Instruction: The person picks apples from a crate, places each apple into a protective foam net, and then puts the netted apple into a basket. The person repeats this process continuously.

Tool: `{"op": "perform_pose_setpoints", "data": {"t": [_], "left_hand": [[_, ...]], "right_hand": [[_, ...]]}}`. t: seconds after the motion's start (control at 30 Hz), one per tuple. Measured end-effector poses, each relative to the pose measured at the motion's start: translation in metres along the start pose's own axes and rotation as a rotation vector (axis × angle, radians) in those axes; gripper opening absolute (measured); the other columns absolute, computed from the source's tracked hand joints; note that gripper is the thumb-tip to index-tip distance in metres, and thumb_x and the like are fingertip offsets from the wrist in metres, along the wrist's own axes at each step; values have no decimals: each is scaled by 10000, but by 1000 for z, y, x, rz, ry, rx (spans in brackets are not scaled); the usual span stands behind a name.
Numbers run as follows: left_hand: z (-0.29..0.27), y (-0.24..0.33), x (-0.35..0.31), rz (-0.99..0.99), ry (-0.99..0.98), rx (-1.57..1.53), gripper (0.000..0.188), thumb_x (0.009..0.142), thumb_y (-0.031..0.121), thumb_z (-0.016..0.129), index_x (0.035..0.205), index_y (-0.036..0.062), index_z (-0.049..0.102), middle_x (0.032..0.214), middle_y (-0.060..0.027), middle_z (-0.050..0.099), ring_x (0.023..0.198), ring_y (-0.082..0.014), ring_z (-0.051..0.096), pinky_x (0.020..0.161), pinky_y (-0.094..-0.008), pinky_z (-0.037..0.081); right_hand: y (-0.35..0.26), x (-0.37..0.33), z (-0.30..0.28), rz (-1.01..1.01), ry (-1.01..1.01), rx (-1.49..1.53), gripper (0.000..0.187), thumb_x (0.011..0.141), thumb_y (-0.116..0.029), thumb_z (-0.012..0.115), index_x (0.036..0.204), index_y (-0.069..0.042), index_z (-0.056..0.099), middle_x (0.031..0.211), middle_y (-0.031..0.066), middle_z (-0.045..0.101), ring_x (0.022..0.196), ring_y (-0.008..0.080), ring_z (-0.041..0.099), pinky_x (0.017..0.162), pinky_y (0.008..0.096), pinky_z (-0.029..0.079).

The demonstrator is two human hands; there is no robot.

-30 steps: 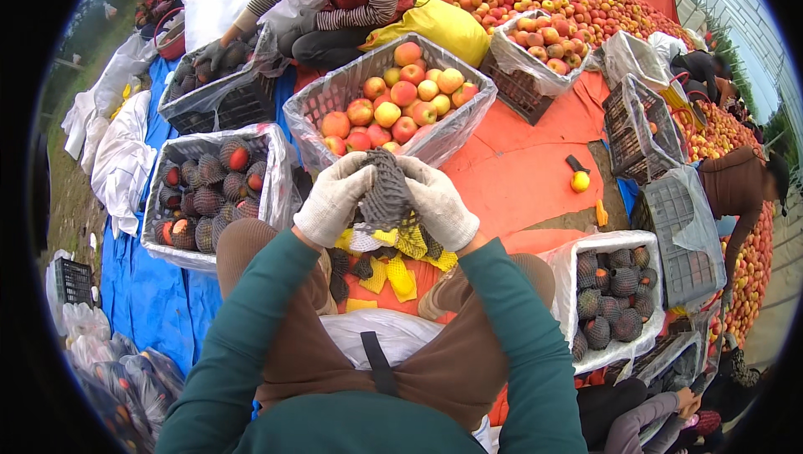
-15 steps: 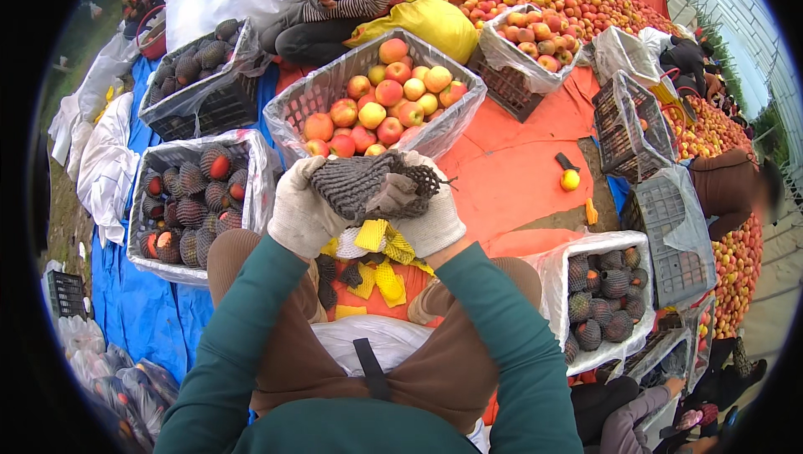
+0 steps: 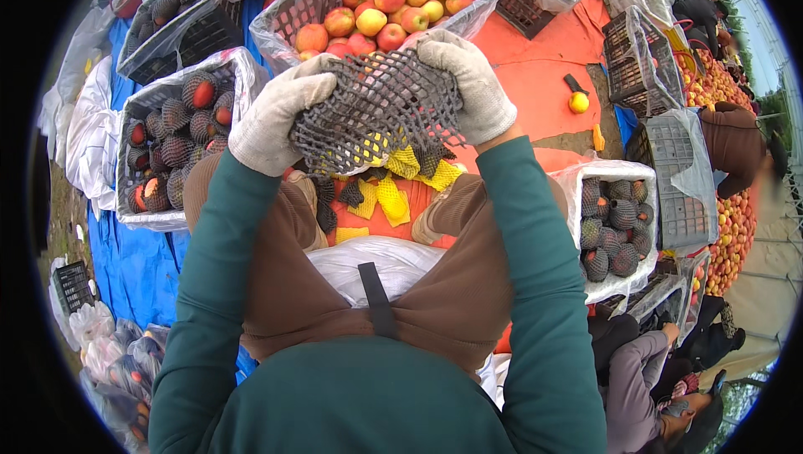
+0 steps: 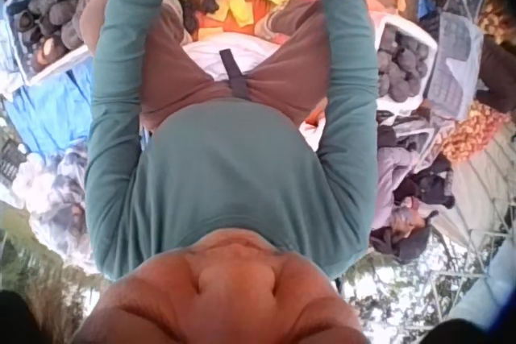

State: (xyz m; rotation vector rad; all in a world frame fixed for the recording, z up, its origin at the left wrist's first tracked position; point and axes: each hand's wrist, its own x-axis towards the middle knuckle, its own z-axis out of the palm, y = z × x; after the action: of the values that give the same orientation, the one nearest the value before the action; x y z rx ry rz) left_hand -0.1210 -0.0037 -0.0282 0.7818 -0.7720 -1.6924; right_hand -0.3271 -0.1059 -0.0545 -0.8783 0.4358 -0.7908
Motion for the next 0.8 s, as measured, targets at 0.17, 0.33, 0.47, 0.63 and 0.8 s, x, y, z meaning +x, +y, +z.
{"op": "perform_pose_setpoints", "data": {"t": [0.17,0.33,0.47,0.63,0.8], "left_hand": [[-9,3,-9,-196,-73,863,236,835,142,550,1010,-16,554,869,-37,600,799,-108,571,704,-240,463],[-10,-73,-20,61,-557,1596,442,719,298,663,1055,26,568,1009,-135,574,934,-311,549,825,-383,439],[-11,-88,-13,-5,-556,1651,441,685,317,665,1002,25,576,1001,-134,555,967,-288,524,841,-381,427],[-4,-95,-17,58,-617,1701,252,682,209,601,858,33,567,823,-103,539,782,-264,561,703,-359,437],[1,-83,-5,111,-595,1647,241,673,179,552,841,7,572,815,-104,542,812,-246,563,733,-338,445]], "right_hand": [[-8,-8,-32,243,-22,-637,192,812,-163,567,929,-12,544,770,5,561,654,69,535,616,214,450],[55,-15,-77,669,-529,-1799,323,801,-322,551,997,-74,615,913,124,641,854,274,601,743,370,464],[85,20,-139,721,-281,-1960,281,792,-272,533,987,-88,620,980,139,633,937,314,584,804,383,462],[143,61,-199,686,-83,-1938,269,803,-174,482,1011,-88,631,1035,169,613,931,336,592,809,399,467],[213,76,-283,463,590,-1271,392,776,-235,567,1080,12,576,948,191,632,765,242,624,707,322,469]]}}
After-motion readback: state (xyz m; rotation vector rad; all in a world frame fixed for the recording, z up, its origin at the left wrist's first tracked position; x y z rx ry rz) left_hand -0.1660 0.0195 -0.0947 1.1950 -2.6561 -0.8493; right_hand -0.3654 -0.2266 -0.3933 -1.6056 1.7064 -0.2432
